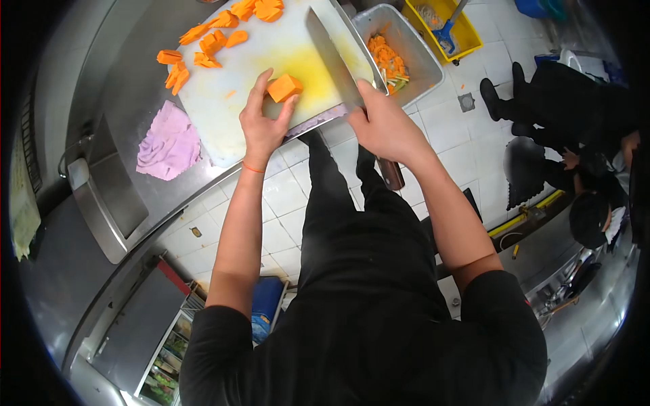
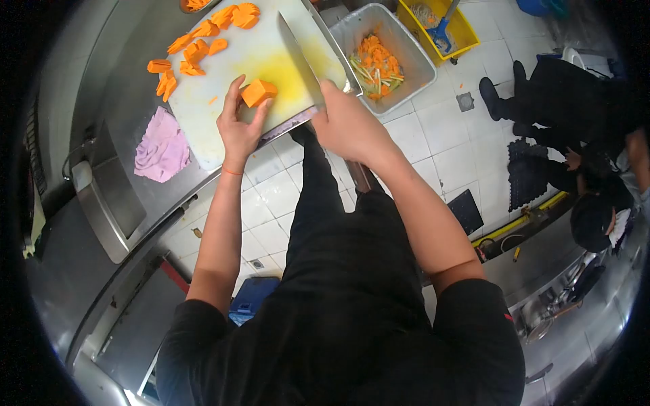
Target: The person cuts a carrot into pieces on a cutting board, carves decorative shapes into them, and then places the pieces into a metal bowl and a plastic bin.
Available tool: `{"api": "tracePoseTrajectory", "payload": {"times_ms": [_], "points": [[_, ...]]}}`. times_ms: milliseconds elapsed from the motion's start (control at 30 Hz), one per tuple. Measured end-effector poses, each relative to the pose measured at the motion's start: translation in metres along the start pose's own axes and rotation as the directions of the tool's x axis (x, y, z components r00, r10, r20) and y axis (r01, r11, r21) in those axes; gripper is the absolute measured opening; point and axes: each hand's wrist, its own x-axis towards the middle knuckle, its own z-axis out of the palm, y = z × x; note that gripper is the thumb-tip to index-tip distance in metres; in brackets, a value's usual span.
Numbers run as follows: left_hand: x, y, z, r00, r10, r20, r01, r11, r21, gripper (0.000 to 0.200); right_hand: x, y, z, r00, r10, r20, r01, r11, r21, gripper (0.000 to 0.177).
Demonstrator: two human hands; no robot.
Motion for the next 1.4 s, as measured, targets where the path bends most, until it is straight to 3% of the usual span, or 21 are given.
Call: {"api": "tracePoseTrajectory", "payload": {"times_ms": [67,100,200,267,433,967,1033,1267,1400], "points": [[0.002,0.004,0.002,0.996,0.069,-0.049,-0.073,0.994,-0.085,0.048,-0.015,-0.009,0.001,0.994,0.098,-0.043,-0.105,0.977,-0.184,0.035],[0.002,0.003,0.0,0.996,0.071,-0.054,-0.075,0.993,-0.089,0.048,-0.023,-0.015,0.004,0.994,0.096,-0.046,-0.103,0.976,-0.19,0.035],[-0.004,-0.005,-0.004,0.999,0.031,0.023,-0.029,0.997,-0.068,0.045,-0.046,-0.035,0.023,0.975,-0.202,-0.089,0.131,0.854,-0.503,0.056],[-0.005,-0.004,0.003,0.997,0.032,-0.073,-0.042,0.991,-0.13,0.04,-0.055,-0.043,0.036,0.977,-0.207,-0.059,0.14,0.818,-0.558,0.058],[-0.01,0.0,0.004,0.998,-0.028,-0.051,0.019,0.986,-0.167,0.038,-0.067,-0.053,0.054,0.972,-0.235,-0.013,0.152,0.671,-0.726,0.063],[-0.017,0.002,0.011,0.989,-0.042,-0.145,0.022,0.99,-0.14,0.037,-0.073,-0.059,0.061,0.963,-0.269,-0.017,0.147,0.576,-0.804,0.061],[-0.018,0.002,0.012,0.987,-0.044,-0.157,0.022,0.99,-0.136,0.035,-0.072,-0.058,0.063,0.949,-0.315,-0.024,0.149,0.512,-0.846,0.06],[-0.018,0.004,0.013,0.983,-0.065,-0.17,0.034,0.983,-0.182,0.034,-0.062,-0.059,0.067,0.943,-0.33,-0.05,0.146,0.542,-0.828,0.06],[-0.017,0.008,0.013,0.984,-0.055,-0.171,0.022,0.982,-0.186,0.033,-0.051,-0.064,0.065,0.948,-0.313,-0.054,0.162,0.623,-0.765,0.057]]}}
